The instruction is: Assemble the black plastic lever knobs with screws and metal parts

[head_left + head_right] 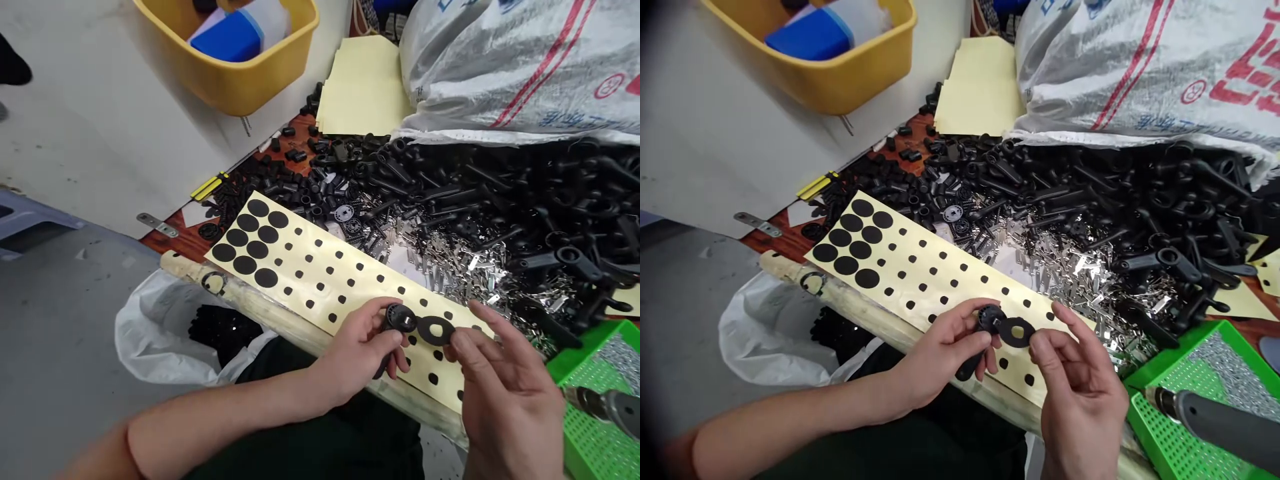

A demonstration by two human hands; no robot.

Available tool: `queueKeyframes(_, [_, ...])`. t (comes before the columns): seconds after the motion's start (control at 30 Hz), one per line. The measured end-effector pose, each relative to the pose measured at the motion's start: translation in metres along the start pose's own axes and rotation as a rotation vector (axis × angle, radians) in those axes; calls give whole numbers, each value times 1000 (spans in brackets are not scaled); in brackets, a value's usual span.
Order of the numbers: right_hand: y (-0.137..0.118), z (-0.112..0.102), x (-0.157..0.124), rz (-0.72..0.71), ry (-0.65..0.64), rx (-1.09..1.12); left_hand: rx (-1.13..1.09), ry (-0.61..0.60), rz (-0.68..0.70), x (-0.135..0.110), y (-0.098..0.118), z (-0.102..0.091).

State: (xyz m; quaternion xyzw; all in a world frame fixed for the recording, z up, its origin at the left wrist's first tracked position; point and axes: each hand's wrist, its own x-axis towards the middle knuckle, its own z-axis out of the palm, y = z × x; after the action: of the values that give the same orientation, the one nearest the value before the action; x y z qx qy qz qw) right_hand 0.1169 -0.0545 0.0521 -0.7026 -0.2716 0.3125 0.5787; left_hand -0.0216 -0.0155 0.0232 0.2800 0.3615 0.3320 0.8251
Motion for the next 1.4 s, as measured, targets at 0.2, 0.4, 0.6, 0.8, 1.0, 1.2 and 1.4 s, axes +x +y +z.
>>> queueKeyframes(0.2, [6,12,4,8,-33,70,95,55,5,3,3,4])
queueKeyframes(0.4, [16,21,0,2,-14,100,78,91,-32,6,3,7])
queueKeyframes(0.6, [18,26,-2,24,-4,124,62,97,-42,8,4,9])
queueKeyframes(0.8, [23,27,-2,22,-12,114,47,95,-36,8,2,9])
queueKeyframes(1.0, [29,28,-3,81,-24,155,43,90,-29,10,0,10])
queueKeyframes(1.2, [27,33,-5,80,5,142,50,106,-45,10,0,11])
queueKeyframes(1.4, [22,36,-7,-9,48,43,37,119,-59,10,-1,12])
